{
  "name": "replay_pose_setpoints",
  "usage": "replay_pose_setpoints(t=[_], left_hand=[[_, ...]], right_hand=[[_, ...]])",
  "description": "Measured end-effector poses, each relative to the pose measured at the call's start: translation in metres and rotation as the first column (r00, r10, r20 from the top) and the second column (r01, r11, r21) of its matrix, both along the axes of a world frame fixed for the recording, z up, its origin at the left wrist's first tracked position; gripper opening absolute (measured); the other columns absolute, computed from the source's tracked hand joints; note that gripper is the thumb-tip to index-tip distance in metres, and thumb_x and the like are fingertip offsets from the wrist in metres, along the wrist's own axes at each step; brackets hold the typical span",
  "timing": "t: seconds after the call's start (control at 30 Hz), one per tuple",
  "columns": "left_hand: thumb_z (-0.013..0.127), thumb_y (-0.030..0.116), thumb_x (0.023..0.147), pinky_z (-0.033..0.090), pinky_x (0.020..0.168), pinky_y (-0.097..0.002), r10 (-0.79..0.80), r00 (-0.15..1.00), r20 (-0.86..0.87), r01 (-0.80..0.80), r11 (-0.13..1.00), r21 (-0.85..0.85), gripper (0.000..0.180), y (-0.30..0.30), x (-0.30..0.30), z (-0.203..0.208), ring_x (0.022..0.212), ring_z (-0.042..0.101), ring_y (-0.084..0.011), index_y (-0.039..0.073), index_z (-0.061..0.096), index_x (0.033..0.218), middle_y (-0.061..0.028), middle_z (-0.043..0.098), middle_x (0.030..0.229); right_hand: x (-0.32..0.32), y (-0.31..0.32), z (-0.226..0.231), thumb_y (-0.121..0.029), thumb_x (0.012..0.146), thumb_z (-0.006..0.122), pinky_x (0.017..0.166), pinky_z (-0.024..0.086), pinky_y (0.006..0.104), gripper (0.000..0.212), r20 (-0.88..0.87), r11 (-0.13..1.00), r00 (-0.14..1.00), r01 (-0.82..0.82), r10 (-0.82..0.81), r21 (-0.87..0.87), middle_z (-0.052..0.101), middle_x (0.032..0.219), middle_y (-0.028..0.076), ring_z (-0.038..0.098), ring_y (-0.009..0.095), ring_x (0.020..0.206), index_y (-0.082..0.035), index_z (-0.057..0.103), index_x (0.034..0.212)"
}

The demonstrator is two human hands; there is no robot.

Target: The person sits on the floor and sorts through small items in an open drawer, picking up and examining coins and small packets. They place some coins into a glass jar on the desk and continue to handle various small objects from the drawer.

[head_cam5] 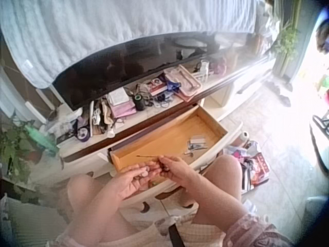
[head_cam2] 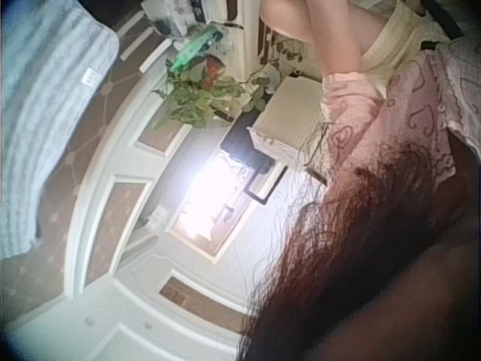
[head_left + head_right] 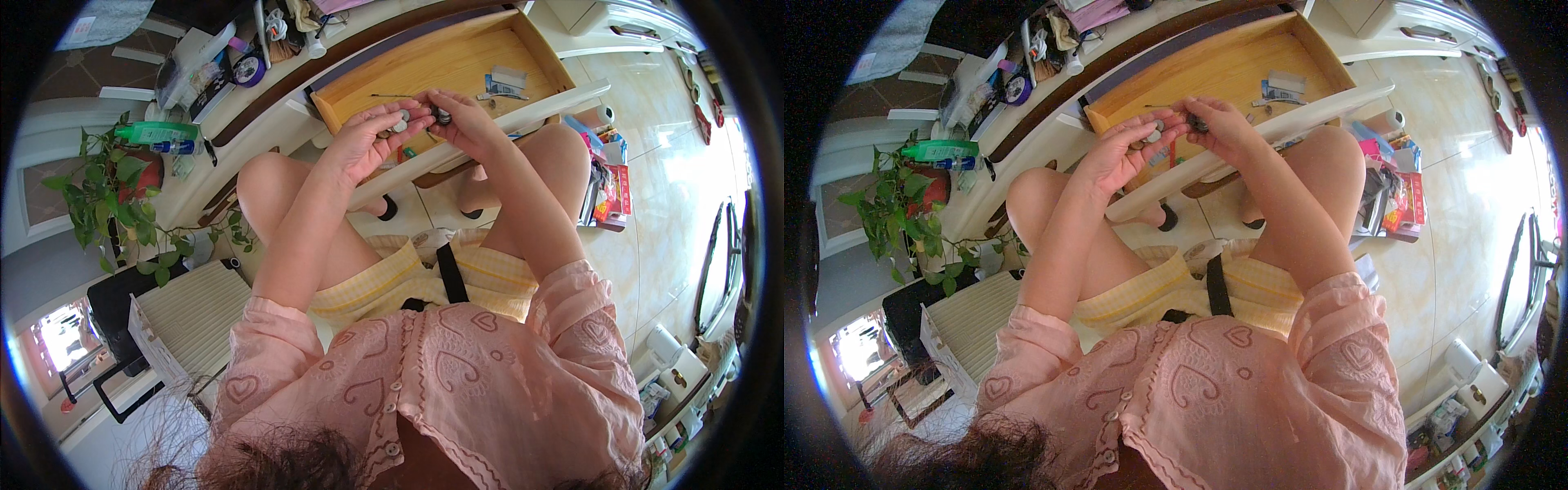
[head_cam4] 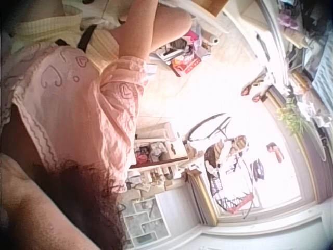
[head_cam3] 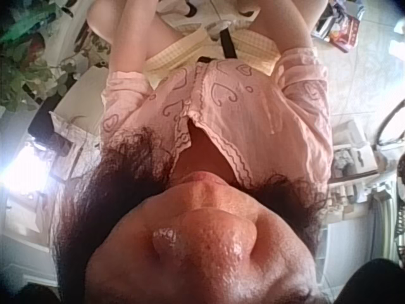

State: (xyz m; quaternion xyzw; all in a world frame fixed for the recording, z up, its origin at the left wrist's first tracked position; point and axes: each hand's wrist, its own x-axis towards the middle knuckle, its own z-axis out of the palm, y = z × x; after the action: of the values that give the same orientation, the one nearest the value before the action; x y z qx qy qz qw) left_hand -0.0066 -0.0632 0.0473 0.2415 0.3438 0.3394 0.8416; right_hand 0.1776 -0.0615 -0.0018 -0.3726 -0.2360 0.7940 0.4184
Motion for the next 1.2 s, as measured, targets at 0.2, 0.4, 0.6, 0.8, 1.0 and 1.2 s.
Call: replay_pose_setpoints(t=[0.2, 0.4, 0.6, 0.8, 1.0, 1.2], left_hand=[[0.049, 0.002, 0.085, 0.046, 0.090, -0.0310, 0.010, 1.000, -0.022, -0.010, 1.000, -0.004, 0.024, -0.001, 0.000, -0.003, 0.102, 0.055, -0.0288, -0.011, 0.049, 0.106, -0.0215, 0.054, 0.108], [0.042, 0.010, 0.090, 0.042, 0.096, -0.0288, -0.020, 1.000, 0.024, 0.020, 0.999, -0.030, 0.029, 0.001, -0.002, -0.003, 0.108, 0.051, -0.0252, -0.011, 0.048, 0.110, -0.0196, 0.051, 0.113], [0.039, 0.015, 0.092, 0.044, 0.093, -0.0330, 0.038, 0.999, 0.010, -0.037, 0.995, -0.090, 0.032, 0.000, -0.001, -0.007, 0.107, 0.051, -0.0314, -0.012, 0.046, 0.109, -0.0217, 0.051, 0.111], [0.040, 0.021, 0.092, 0.046, 0.090, -0.0336, 0.035, 0.999, 0.018, -0.032, 0.984, -0.174, 0.037, 0.001, -0.004, -0.009, 0.104, 0.053, -0.0302, -0.010, 0.045, 0.111, -0.0204, 0.052, 0.109], [0.040, 0.022, 0.092, 0.046, 0.089, -0.0315, 0.041, 0.997, -0.071, -0.053, 0.983, -0.175, 0.035, -0.002, -0.001, -0.007, 0.104, 0.053, -0.0283, -0.008, 0.047, 0.110, -0.0189, 0.053, 0.109], [0.045, 0.009, 0.089, 0.044, 0.093, -0.0281, -0.012, 0.999, 0.036, 0.016, 0.994, -0.108, 0.028, -0.002, 0.002, 0.000, 0.106, 0.052, -0.0249, -0.009, 0.047, 0.110, -0.0177, 0.052, 0.112]], right_hand=[[-0.006, -0.003, 0.004, -0.026, 0.089, 0.051, 0.056, 0.040, 0.0155, 0.025, 0.124, 0.997, 0.992, -0.022, 0.013, 0.070, 0.058, 0.081, 0.000, 0.052, 0.003, 0.070, -0.004, 0.057, 0.099], [0.003, -0.001, 0.017, -0.027, 0.084, 0.059, 0.048, 0.031, 0.0186, 0.023, 0.304, 0.987, 0.952, -0.035, -0.015, 0.158, 0.052, 0.067, -0.004, 0.040, 0.004, 0.054, -0.005, 0.062, 0.090], [-0.003, -0.004, 0.020, -0.022, 0.080, 0.064, 0.052, 0.032, 0.0174, 0.022, 0.558, 0.897, 0.823, -0.158, -0.112, 0.413, 0.052, 0.068, -0.005, 0.041, 0.002, 0.061, -0.003, 0.064, 0.091], [-0.002, -0.007, 0.032, -0.017, 0.075, 0.067, 0.050, 0.032, 0.0198, 0.015, 0.708, 0.858, 0.693, -0.277, -0.133, 0.432, 0.045, 0.061, -0.006, 0.038, 0.004, 0.058, -0.005, 0.067, 0.085], [-0.005, -0.007, 0.024, -0.017, 0.075, 0.067, 0.048, 0.033, 0.0212, 0.016, 0.642, 0.831, 0.750, -0.251, -0.157, 0.496, 0.045, 0.058, -0.005, 0.041, 0.005, 0.055, -0.003, 0.065, 0.083], [0.002, -0.004, 0.026, -0.018, 0.083, 0.056, 0.051, 0.039, 0.0220, 0.018, 0.275, 0.978, 0.961, -0.044, -0.013, 0.202, 0.057, 0.075, 0.000, 0.051, 0.008, 0.064, -0.002, 0.056, 0.093]])
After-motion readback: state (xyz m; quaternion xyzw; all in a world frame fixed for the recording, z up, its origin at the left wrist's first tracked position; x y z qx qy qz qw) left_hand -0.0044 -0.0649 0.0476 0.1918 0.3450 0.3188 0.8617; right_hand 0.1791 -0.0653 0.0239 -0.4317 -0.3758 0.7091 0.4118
